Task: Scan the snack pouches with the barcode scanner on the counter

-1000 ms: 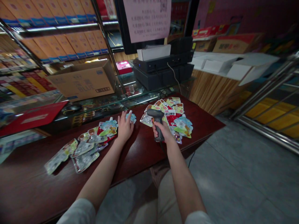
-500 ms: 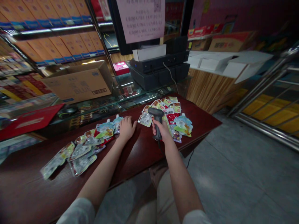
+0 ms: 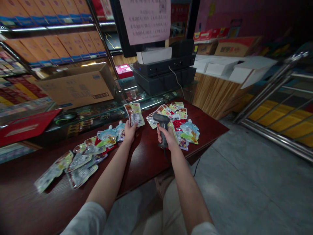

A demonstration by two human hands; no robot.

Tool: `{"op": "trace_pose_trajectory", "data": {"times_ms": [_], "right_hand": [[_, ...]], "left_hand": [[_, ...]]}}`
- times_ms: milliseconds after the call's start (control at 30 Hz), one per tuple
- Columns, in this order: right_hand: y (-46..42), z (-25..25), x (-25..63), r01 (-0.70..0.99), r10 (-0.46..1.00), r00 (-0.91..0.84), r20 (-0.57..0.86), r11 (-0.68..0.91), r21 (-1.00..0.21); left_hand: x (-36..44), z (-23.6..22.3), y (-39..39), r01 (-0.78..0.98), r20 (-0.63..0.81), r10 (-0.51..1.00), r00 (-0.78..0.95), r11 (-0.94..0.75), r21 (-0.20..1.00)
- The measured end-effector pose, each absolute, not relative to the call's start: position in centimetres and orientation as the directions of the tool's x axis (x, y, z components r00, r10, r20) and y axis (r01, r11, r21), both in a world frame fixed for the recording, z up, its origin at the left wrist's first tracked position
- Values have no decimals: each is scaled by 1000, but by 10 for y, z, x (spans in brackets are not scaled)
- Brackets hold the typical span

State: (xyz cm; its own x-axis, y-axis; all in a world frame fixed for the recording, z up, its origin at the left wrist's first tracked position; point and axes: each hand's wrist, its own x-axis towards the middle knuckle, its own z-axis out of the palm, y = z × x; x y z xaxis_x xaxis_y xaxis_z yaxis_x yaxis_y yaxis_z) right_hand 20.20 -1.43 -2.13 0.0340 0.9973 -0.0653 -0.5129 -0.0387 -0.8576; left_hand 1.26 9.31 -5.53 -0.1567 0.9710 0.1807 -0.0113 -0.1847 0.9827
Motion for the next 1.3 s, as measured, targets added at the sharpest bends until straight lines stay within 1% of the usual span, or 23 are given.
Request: {"op": "trace_pose_trajectory", "data": {"times_ms": [67, 133, 233, 333, 533, 733, 833, 967, 1033, 1100, 1167, 1233, 1300], "right_hand": [[-15, -21, 202, -507, 998, 30, -55, -32, -861], [-15, -21, 203, -502, 999, 21, -46, -30, -864], [-17, -19, 203, -492, 999, -9, -54, -51, -869], [-19, -18, 204, -469, 997, -45, -68, -81, -880], [-22, -20, 203, -414, 987, -122, -101, -143, -899], [-24, -20, 203, -398, 988, -131, -86, -132, -908], [-24, -19, 203, -387, 986, -150, -76, -129, -913], [-25, -19, 203, -380, 983, -167, -76, -135, -915], [-24, -20, 203, -383, 983, -164, -78, -136, -914], [-24, -21, 204, -399, 984, -156, -83, -139, -906], [-23, -22, 204, -419, 986, -145, -86, -140, -897], [-23, -22, 205, -437, 987, -140, -82, -136, -889], [-23, -21, 205, -444, 987, -140, -76, -131, -886]], "left_hand": [[10, -51, 93, -227, 146, 973, -177, -185, 956], [7, -46, 92, -316, 143, 974, -176, -193, 929], [-5, -41, 92, -280, 139, 973, -185, -187, 942], [-19, -44, 91, -241, 141, 978, -156, -176, 954], [-25, -53, 90, -308, 155, 979, -135, -190, 932], [-24, -53, 90, -296, 170, 981, -94, -190, 936], [-24, -52, 89, -244, 168, 984, -61, -178, 953], [-22, -49, 87, -184, 168, 983, -71, -179, 967], [-20, -47, 86, -122, 185, 980, -77, -193, 974], [-20, -44, 84, 12, 219, 972, -88, -219, 976], [-20, -37, 81, 221, 256, 961, -102, -229, 948], [-24, -26, 78, 433, 275, 955, -108, -203, 878], [-32, -13, 73, 586, 269, 955, -126, -147, 797]]}}
